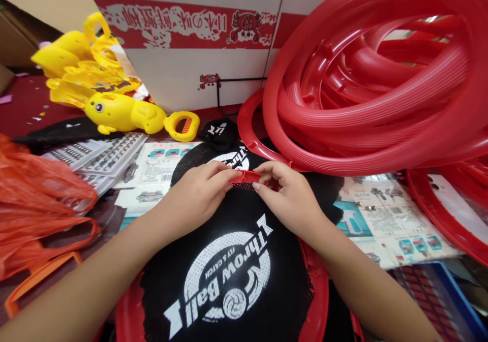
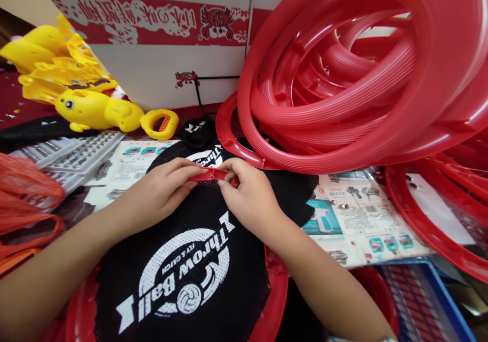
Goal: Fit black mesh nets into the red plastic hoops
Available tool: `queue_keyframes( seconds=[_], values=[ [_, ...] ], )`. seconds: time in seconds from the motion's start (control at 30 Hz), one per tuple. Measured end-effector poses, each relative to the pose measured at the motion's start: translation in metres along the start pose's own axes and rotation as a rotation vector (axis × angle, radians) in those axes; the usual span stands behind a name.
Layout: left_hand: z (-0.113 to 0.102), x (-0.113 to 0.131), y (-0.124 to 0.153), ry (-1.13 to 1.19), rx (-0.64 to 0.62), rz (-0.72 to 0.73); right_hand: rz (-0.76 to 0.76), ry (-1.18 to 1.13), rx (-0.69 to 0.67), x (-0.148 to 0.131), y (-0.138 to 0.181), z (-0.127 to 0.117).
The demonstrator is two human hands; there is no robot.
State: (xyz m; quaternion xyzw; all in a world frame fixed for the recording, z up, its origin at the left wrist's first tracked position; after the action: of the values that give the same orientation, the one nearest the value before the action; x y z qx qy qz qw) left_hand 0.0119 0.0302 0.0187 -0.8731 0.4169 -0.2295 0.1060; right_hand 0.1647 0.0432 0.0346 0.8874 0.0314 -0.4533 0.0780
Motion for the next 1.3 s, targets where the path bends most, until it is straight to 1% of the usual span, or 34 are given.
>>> queue_keyframes(
  seconds=[0.2,0.47,0.57,0.67,0.77,0.83,0.9,0.93,1.03,1.1,1.2,1.27,1.3],
  values=[
    [0.000,0.004,0.000,-0.014,0.011,0.052,-0.019,0.096,0.008,0.001,0.000,0.001],
    [0.012,-0.002,0.007,-0.103,-0.119,0.105,-0.008,0.137,0.013,0.002,-0.003,0.004],
    [0.013,-0.002,0.006,-0.094,-0.129,0.100,0.001,0.159,0.007,0.004,-0.004,0.006],
    [0.010,0.001,0.004,-0.076,-0.105,0.093,-0.010,0.177,-0.013,0.002,-0.004,0.007],
    [0.005,0.001,0.003,-0.030,-0.080,0.066,-0.066,0.174,-0.038,-0.005,0.001,0.003],
    [0.001,-0.005,0.004,0.010,-0.073,0.013,-0.118,0.191,-0.017,-0.011,0.005,-0.005],
    [-0.003,-0.015,0.007,0.028,-0.084,-0.059,-0.158,0.261,0.007,-0.017,0.009,-0.013],
    [-0.005,-0.021,0.009,0.025,-0.098,-0.098,-0.173,0.319,-0.001,-0.018,0.011,-0.015],
    [-0.012,-0.038,0.017,0.003,-0.177,-0.209,-0.210,0.544,-0.118,-0.017,0.013,-0.010],
    [-0.017,-0.046,0.024,-0.009,-0.250,-0.265,-0.231,0.699,-0.148,-0.015,0.015,-0.003],
    [-0.023,-0.047,0.032,-0.033,-0.350,-0.308,-0.271,0.865,-0.071,-0.015,0.018,0.005],
    [-0.027,-0.042,0.032,-0.075,-0.355,-0.309,-0.310,0.919,-0.029,-0.016,0.022,0.011],
    [-0.028,-0.037,0.029,-0.093,-0.326,-0.282,-0.333,0.925,-0.020,-0.017,0.024,0.015]
  ],
)
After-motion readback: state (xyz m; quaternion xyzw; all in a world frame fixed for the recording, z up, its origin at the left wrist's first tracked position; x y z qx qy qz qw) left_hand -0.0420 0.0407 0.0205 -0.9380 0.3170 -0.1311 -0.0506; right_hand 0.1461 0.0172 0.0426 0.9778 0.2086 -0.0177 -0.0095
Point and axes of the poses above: each hand's wrist, its own y-axis away from the middle knuckle, its own z-axis out of the palm, x = y × z, the point moved 6 cm from there along -y, towards the middle knuckle, and after that the axes turned 15 degrees about z, right-handed, at the moved point
